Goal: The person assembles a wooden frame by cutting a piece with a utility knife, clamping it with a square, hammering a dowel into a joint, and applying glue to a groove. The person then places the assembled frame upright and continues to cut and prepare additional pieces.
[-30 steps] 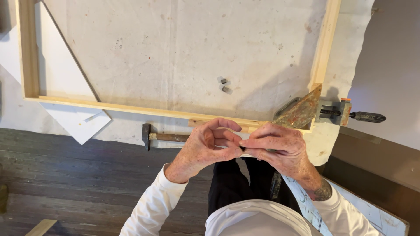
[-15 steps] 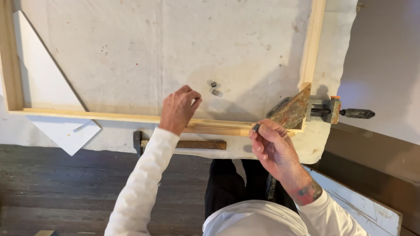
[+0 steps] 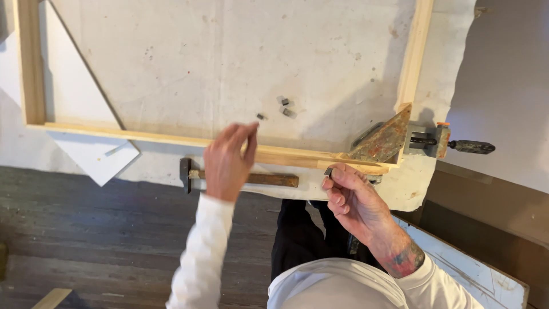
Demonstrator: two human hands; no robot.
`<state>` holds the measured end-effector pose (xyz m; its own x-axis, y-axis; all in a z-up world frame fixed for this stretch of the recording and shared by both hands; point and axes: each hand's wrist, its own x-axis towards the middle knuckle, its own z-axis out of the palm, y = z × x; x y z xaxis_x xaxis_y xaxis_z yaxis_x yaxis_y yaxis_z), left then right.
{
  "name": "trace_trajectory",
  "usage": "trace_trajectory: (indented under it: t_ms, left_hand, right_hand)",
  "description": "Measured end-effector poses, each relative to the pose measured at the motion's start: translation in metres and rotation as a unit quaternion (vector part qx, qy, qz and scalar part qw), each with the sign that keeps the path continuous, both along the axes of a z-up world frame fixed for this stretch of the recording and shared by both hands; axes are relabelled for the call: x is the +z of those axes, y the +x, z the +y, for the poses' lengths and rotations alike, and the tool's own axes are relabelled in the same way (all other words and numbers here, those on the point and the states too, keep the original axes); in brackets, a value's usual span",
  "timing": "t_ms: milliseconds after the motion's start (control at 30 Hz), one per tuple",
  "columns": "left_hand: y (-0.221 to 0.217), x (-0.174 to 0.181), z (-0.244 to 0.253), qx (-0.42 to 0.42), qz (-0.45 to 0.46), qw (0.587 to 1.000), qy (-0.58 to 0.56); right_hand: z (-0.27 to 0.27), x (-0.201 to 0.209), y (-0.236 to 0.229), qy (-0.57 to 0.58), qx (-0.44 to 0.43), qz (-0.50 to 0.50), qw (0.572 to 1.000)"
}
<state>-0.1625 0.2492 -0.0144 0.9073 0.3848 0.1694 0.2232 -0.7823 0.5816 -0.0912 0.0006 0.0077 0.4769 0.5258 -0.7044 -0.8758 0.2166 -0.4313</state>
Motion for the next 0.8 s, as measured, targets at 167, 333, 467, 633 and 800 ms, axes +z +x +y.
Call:
trace_trajectory:
  t_ms: [167, 333, 467, 633, 800]
  left_hand:
    - [-0.043, 0.086, -0.068, 0.022, -0.104, 0.986, -0.125]
    - [-0.061, 0.108, -0.087, 0.033, -0.173, 0.976, -0.129]
    - [-0.082, 0.108, -0.097, 0.057, -0.185, 0.972, -0.137]
    - [-0.102, 0.135, -0.117, 0.084, -0.177, 0.968, -0.157]
    - [-0.117, 0.151, -0.135, 0.103, -0.18, 0.964, -0.166]
  right_hand:
    - [0.008, 0.019, -0.022, -0.01, 0.062, 0.006, 0.998]
    - [0.014, 0.032, -0.036, 0.007, 0.135, 0.014, 0.991]
    - [0.01, 0.04, -0.046, 0.017, 0.182, 0.002, 0.983]
    - [0.015, 0.078, -0.053, -0.024, 0.277, 0.029, 0.96]
    - [0.002, 0.089, -0.062, -0.009, 0.305, 0.001, 0.952]
